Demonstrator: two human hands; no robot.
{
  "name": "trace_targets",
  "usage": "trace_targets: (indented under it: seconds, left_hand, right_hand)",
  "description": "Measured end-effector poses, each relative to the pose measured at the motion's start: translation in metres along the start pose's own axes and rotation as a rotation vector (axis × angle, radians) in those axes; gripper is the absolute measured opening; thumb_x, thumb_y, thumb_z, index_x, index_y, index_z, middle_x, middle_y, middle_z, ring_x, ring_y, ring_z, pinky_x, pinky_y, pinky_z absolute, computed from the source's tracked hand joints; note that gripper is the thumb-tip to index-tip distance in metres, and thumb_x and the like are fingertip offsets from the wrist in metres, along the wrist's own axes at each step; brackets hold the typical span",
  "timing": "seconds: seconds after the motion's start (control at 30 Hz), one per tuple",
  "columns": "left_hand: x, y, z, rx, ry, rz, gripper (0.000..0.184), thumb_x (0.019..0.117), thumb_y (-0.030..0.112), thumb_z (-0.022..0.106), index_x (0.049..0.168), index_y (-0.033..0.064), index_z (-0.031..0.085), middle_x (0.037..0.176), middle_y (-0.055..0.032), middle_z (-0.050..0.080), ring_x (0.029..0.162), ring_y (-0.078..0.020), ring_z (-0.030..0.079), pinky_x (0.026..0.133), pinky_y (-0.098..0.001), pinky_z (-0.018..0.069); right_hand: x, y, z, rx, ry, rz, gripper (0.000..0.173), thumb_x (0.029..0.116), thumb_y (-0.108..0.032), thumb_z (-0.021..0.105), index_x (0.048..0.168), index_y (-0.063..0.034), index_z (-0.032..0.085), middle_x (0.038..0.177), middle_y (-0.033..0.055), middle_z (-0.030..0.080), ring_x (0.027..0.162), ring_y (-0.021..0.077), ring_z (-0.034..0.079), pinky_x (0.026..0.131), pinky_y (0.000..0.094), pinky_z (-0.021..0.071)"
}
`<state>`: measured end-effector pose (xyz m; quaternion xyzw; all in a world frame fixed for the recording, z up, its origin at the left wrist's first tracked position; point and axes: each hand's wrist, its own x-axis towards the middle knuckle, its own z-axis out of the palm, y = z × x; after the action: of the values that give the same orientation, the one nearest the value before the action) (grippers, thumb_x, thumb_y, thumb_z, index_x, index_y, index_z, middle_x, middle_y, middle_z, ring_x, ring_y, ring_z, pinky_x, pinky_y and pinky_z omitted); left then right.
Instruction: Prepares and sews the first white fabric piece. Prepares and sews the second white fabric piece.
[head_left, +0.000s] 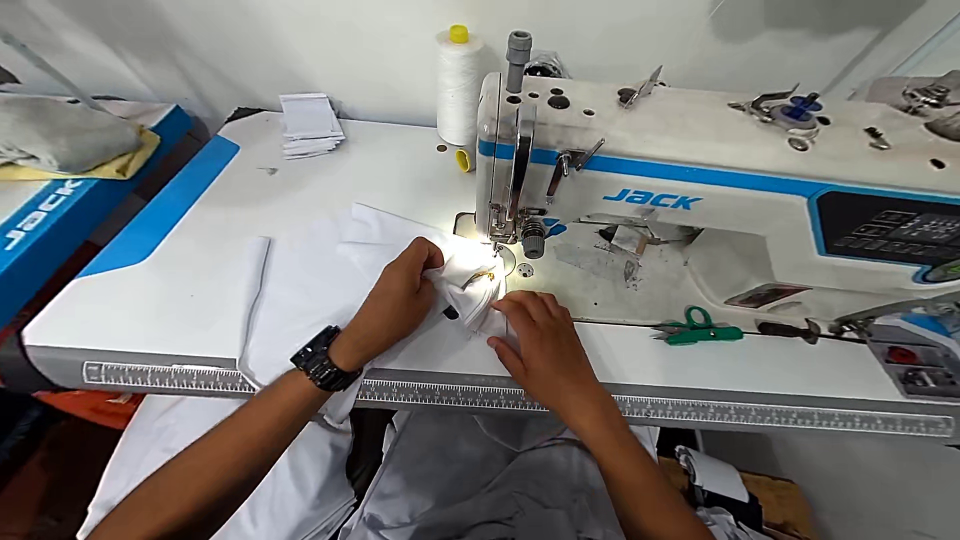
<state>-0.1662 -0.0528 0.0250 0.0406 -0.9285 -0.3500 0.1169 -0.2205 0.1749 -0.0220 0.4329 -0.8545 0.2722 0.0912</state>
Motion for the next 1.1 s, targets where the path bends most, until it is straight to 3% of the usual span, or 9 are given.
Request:
trace_targets:
  seconds: [0.1,0.23,0.3,0.37,0.53,0.63,0.83,1.0,1.1]
  left_hand:
    - [0.005,0.001,0.009,0.067,-0.035,0.131,0.024,0.0910,-0.002,0.058,0.115,-0.0002,0.053,0.094,-0.0129,0.058,0.077,-0.0220,0.059,0.066,-0.0399,0.0523]
    - [0.006,-0.008,0.012,0.312,-0.055,0.634,0.051,0.0837,0.023,0.060,0.133,0.0146,0.067,0.106,-0.0105,0.061,0.092,-0.0282,0.060,0.074,-0.0454,0.0507]
    - [0.004,-0.009,0.015,0.370,-0.133,0.754,0.045,0.0907,0.033,0.062,0.133,0.0194,0.067,0.123,-0.0091,0.063,0.112,-0.0287,0.060,0.092,-0.0466,0.0523]
    - [0.004,-0.015,0.023,0.388,-0.145,0.805,0.033,0.1002,0.032,0.058,0.124,0.0136,0.072,0.118,-0.0073,0.069,0.117,-0.0282,0.063,0.102,-0.0448,0.0516]
    - [0.012,-0.014,0.013,-0.020,-0.062,0.443,0.026,0.0983,0.004,0.053,0.117,0.0044,0.072,0.104,-0.0059,0.074,0.090,-0.0122,0.070,0.083,-0.0310,0.0594]
    - [0.014,-0.008,0.012,-0.237,-0.019,0.228,0.020,0.1026,0.006,0.051,0.112,0.0070,0.069,0.086,0.0014,0.069,0.066,-0.0020,0.059,0.060,-0.0191,0.0505]
    - [0.006,-0.016,0.031,0.217,0.029,0.641,0.023,0.0876,0.012,0.063,0.108,0.0063,0.073,0.077,-0.0050,0.068,0.069,-0.0203,0.064,0.063,-0.0379,0.0530]
    - [0.005,-0.021,0.028,0.297,0.099,0.764,0.035,0.0969,0.043,0.065,0.096,0.0101,0.076,0.063,-0.0001,0.060,0.060,-0.0161,0.055,0.057,-0.0321,0.0414]
    - [0.005,-0.021,0.030,0.333,0.097,0.763,0.026,0.0991,0.031,0.062,0.098,0.0098,0.077,0.065,-0.0015,0.060,0.061,-0.0183,0.055,0.057,-0.0333,0.0419]
  right_hand:
    - [0.003,0.000,-0.001,0.020,0.053,0.043,0.033,0.0908,-0.033,0.076,0.113,-0.0088,0.071,0.115,0.0104,0.065,0.108,0.0313,0.061,0.085,0.0484,0.0530]
    - [-0.011,-0.001,0.004,0.007,0.032,-0.015,0.027,0.0963,-0.036,0.068,0.113,-0.0164,0.076,0.123,0.0041,0.066,0.117,0.0263,0.059,0.094,0.0460,0.0510]
    - [-0.019,-0.002,0.007,-0.035,0.029,-0.034,0.028,0.1002,-0.036,0.062,0.118,-0.0182,0.075,0.128,0.0005,0.066,0.122,0.0240,0.059,0.098,0.0454,0.0500]
    - [-0.024,-0.004,0.009,-0.056,0.033,-0.037,0.028,0.1021,-0.037,0.058,0.115,-0.0186,0.075,0.129,-0.0017,0.067,0.124,0.0220,0.059,0.101,0.0453,0.0490]
    - [-0.016,-0.008,0.005,-0.064,0.025,0.001,0.038,0.0997,-0.044,0.061,0.124,-0.0171,0.071,0.117,0.0022,0.068,0.113,0.0239,0.062,0.094,0.0461,0.0504]
    - [-0.011,-0.020,0.012,-0.106,0.022,0.036,0.043,0.0989,-0.047,0.061,0.127,-0.0156,0.071,0.115,0.0061,0.065,0.110,0.0276,0.060,0.094,0.0484,0.0496]
    - [-0.027,-0.046,0.032,-0.262,0.056,0.059,0.051,0.1038,-0.051,0.047,0.123,-0.0111,0.073,0.129,0.0067,0.069,0.129,0.0259,0.060,0.105,0.0469,0.0473]
    - [-0.040,-0.053,0.036,-0.328,0.058,0.076,0.055,0.1060,-0.052,0.040,0.128,-0.0122,0.071,0.139,0.0037,0.066,0.135,0.0223,0.056,0.107,0.0429,0.0464]
    - [-0.038,-0.053,0.036,-0.334,0.052,0.062,0.057,0.1051,-0.053,0.041,0.132,-0.0115,0.068,0.142,0.0051,0.063,0.135,0.0229,0.056,0.107,0.0438,0.0455]
